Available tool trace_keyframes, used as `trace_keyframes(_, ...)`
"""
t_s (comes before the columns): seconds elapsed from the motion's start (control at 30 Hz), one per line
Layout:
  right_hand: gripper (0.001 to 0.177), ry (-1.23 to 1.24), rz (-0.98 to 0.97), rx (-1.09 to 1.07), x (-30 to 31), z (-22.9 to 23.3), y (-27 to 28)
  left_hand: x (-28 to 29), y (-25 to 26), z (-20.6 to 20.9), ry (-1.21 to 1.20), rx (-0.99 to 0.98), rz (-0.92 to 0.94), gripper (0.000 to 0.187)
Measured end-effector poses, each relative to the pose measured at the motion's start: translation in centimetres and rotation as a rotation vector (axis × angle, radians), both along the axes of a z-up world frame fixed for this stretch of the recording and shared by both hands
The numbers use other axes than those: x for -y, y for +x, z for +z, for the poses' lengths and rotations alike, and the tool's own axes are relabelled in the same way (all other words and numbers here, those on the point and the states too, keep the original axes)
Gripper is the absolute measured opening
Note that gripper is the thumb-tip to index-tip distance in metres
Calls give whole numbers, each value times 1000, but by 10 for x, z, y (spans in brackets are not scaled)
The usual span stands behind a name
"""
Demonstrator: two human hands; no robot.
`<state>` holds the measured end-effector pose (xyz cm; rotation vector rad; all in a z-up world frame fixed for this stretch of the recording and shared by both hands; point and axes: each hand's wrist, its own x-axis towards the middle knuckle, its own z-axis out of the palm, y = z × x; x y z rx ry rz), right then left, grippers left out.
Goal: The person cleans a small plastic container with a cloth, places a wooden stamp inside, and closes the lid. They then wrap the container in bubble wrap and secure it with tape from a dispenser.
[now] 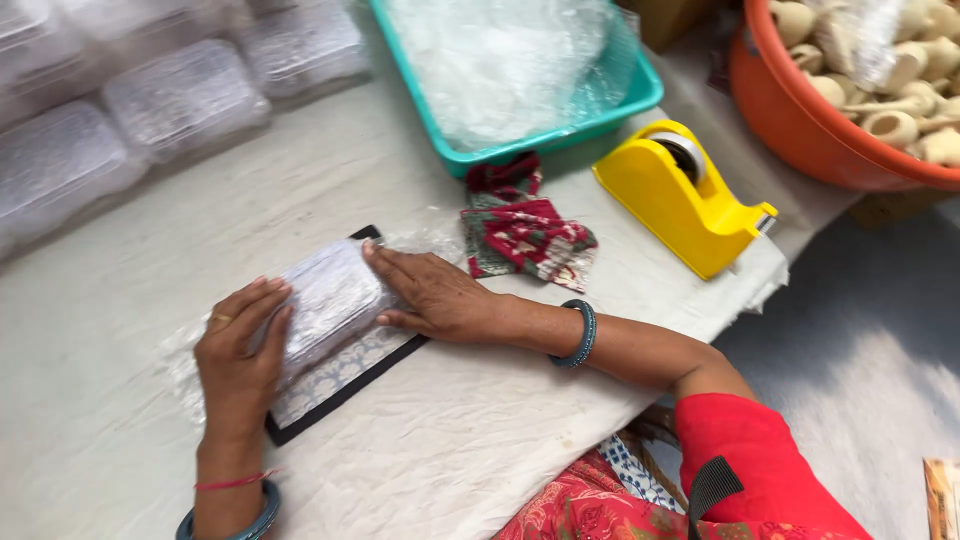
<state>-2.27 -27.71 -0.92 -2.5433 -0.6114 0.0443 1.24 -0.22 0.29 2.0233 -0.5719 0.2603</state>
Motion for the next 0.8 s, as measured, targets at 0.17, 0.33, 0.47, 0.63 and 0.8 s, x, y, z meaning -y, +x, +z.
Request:
trace_keyframes(0.17, 32, -76, -53, 151, 65, 65, -58, -5, 2, 1, 58, -39, 51, 21)
trace_keyframes(0.33, 14, 12, -619, 313, 210, 139, -124, -7, -1, 4, 50, -52, 43, 23)
trace_keyframes(0.47, 24, -83, -977, 86, 316, 130, -148, -7, 0, 2, 62, -44, 39, 24)
trace_keyframes(0.63, 26, 275, -968, -219, 363, 95, -162, -9, 0, -1, 59, -49, 44, 23)
trace_keyframes(0.8, 22, 344, -983, -214, 346, 105, -167, -10, 0, 0, 70, -38, 31, 23)
